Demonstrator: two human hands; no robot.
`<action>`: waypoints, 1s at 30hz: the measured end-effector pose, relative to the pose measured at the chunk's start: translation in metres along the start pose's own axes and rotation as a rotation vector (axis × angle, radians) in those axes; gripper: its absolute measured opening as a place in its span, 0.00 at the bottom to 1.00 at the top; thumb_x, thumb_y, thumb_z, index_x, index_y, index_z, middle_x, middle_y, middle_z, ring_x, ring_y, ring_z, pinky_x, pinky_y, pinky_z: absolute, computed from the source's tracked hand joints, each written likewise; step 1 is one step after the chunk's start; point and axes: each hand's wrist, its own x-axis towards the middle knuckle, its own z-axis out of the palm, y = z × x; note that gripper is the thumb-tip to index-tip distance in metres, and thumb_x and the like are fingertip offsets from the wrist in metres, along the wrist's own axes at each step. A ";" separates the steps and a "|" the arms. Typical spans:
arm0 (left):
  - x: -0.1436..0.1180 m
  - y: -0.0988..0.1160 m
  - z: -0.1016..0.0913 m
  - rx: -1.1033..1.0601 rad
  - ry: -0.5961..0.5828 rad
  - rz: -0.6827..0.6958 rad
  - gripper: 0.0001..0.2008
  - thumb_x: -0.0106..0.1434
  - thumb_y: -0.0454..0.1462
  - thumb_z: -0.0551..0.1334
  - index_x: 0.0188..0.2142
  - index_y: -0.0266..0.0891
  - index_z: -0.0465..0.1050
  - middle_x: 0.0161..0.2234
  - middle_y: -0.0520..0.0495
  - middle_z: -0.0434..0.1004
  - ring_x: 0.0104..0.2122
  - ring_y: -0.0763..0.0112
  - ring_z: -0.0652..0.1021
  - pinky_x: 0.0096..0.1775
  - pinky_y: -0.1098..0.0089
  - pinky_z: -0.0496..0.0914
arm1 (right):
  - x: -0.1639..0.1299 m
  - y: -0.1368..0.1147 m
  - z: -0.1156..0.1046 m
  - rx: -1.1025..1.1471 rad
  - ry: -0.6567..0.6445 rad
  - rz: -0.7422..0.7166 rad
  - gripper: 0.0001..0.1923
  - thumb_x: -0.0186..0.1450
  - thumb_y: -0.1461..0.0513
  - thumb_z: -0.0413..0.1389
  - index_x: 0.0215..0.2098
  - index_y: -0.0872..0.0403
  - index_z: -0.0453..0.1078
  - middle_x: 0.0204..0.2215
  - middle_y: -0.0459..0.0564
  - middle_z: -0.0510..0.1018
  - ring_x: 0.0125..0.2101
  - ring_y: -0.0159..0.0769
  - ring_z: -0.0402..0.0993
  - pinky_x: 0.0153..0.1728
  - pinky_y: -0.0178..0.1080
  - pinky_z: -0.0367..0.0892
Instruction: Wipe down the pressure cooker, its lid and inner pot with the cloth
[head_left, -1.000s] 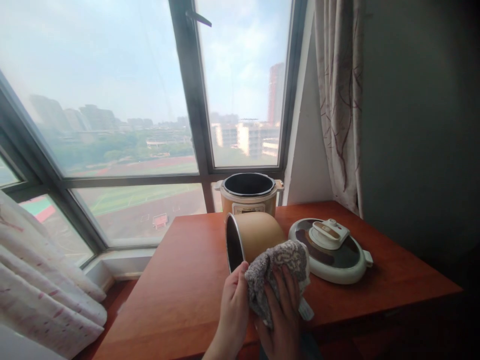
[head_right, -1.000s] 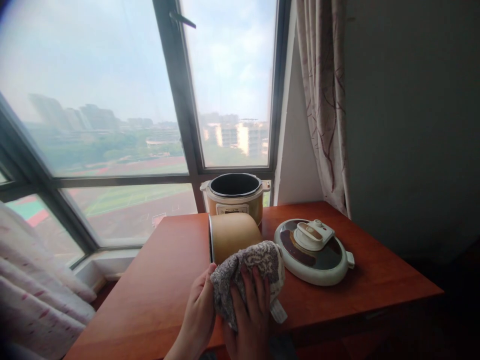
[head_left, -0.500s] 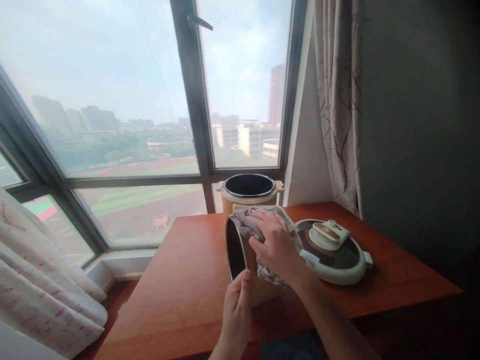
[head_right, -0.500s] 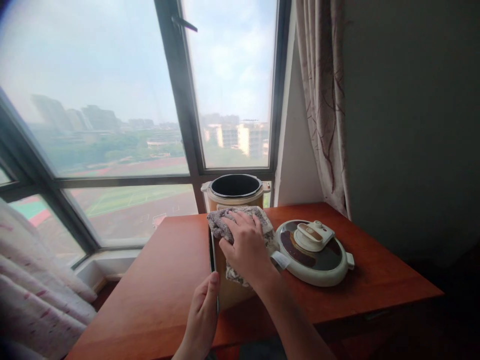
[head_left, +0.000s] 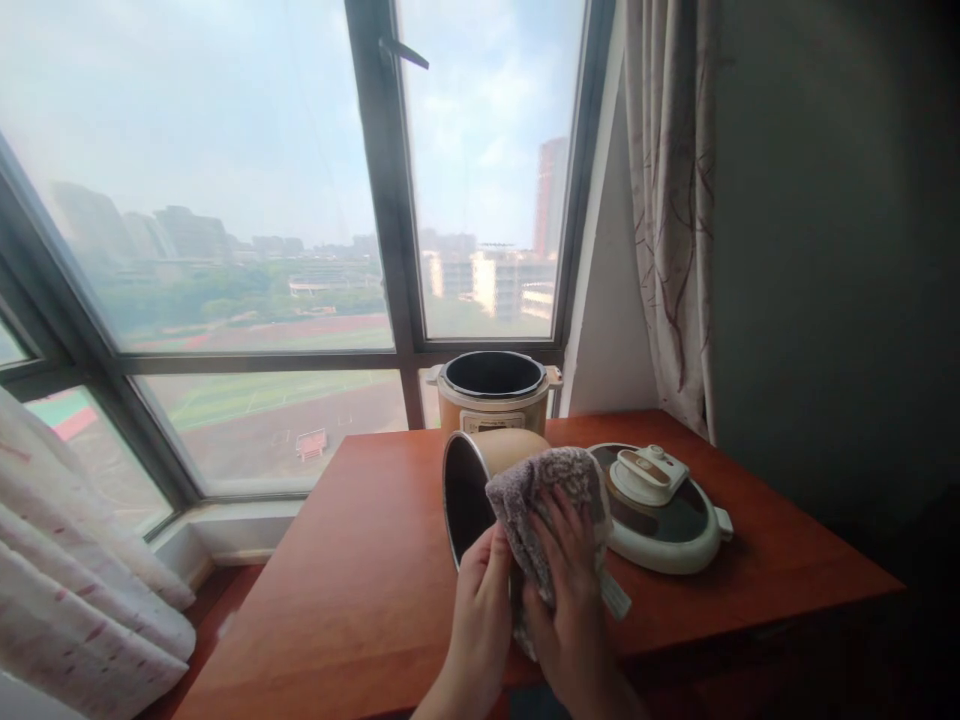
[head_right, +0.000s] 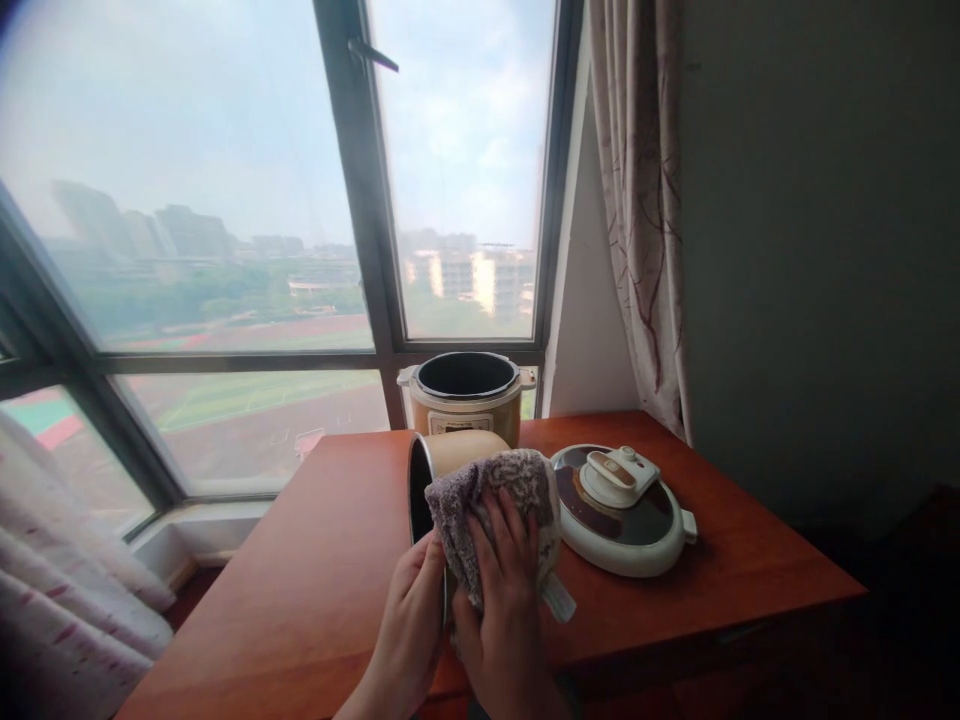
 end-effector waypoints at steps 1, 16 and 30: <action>0.000 0.001 0.000 -0.027 0.015 -0.017 0.22 0.58 0.54 0.67 0.34 0.35 0.79 0.30 0.46 0.79 0.33 0.65 0.78 0.42 0.68 0.73 | -0.018 0.000 0.005 -0.024 0.006 -0.002 0.32 0.67 0.65 0.47 0.69 0.53 0.54 0.69 0.57 0.57 0.69 0.56 0.49 0.64 0.68 0.49; 0.015 0.052 0.012 -0.360 0.041 -0.373 0.24 0.63 0.44 0.64 0.55 0.31 0.75 0.46 0.35 0.83 0.49 0.50 0.81 0.56 0.56 0.72 | -0.037 -0.008 0.003 -0.091 0.094 -0.172 0.26 0.65 0.64 0.48 0.60 0.57 0.66 0.66 0.59 0.64 0.67 0.56 0.54 0.65 0.62 0.49; -0.028 -0.036 -0.037 0.139 0.193 -0.102 0.28 0.51 0.56 0.72 0.42 0.38 0.84 0.51 0.40 0.81 0.60 0.46 0.71 0.67 0.51 0.51 | 0.080 -0.007 -0.011 0.111 -0.059 0.076 0.24 0.64 0.65 0.51 0.59 0.54 0.69 0.60 0.55 0.72 0.63 0.47 0.62 0.65 0.57 0.53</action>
